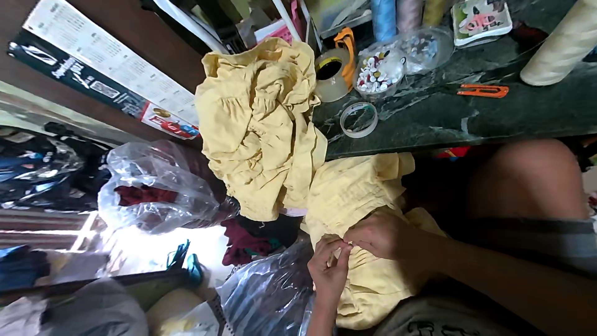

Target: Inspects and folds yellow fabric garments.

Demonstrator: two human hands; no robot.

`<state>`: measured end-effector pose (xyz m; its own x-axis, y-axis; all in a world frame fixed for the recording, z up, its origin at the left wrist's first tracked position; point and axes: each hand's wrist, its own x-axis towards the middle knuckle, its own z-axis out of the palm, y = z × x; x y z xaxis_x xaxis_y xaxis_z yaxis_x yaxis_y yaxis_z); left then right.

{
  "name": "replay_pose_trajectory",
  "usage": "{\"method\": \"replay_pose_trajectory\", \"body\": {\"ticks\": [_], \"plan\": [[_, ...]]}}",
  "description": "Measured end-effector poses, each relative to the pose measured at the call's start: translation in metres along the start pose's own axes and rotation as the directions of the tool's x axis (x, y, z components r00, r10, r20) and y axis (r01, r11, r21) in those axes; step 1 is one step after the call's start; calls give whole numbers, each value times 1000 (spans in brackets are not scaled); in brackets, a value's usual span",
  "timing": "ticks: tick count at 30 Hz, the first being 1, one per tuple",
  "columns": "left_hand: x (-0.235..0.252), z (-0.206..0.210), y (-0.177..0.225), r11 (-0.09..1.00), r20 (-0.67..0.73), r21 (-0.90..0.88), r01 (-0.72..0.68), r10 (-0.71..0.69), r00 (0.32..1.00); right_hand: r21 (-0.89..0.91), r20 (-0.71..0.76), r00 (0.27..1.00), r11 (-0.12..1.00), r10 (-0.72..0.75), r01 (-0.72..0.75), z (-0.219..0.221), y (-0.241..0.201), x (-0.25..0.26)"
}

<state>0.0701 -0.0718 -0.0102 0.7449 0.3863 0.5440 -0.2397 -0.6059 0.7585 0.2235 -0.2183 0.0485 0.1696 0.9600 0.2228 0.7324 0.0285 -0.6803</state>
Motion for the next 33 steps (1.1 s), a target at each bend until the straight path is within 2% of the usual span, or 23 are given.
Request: {"method": "replay_pose_trajectory", "body": {"ticks": [4, 8, 11, 15, 19, 24, 27, 33], "plan": [[4, -3, -2, 992, 36, 87, -88, 85, 996, -131, 82, 994, 987, -78, 88, -8, 3, 7], [7, -7, -5, 968, 83, 187, -167, 154, 985, -165, 307, 951, 982, -35, 89, -26, -11, 22], [5, -7, -8, 967, 69, 195, -163, 152, 986, -174, 371, 928, 980, -26, 97, -32, -15, 30], [1, -7, -7, 988, 55, 127, -88, 81, 995, -165, 421, 907, 984, 10, 66, -36, -17, 33], [3, -7, -2, 996, 70, 80, -43, 38, 997, -43, 379, 925, 999, 41, -26, -35, -6, 26], [3, -1, -6, 971, 91, 188, -145, 130, 987, 105, 182, 983, 994, -20, 1, -18, 21, 7], [4, 1, -6, 962, 140, 224, -155, 125, 982, 143, 108, 994, 990, -22, 6, -13, 26, -1], [9, -9, -1, 963, 215, 217, -163, 115, 970, 93, 135, 991, 996, -9, -3, -12, 23, -1]]}}
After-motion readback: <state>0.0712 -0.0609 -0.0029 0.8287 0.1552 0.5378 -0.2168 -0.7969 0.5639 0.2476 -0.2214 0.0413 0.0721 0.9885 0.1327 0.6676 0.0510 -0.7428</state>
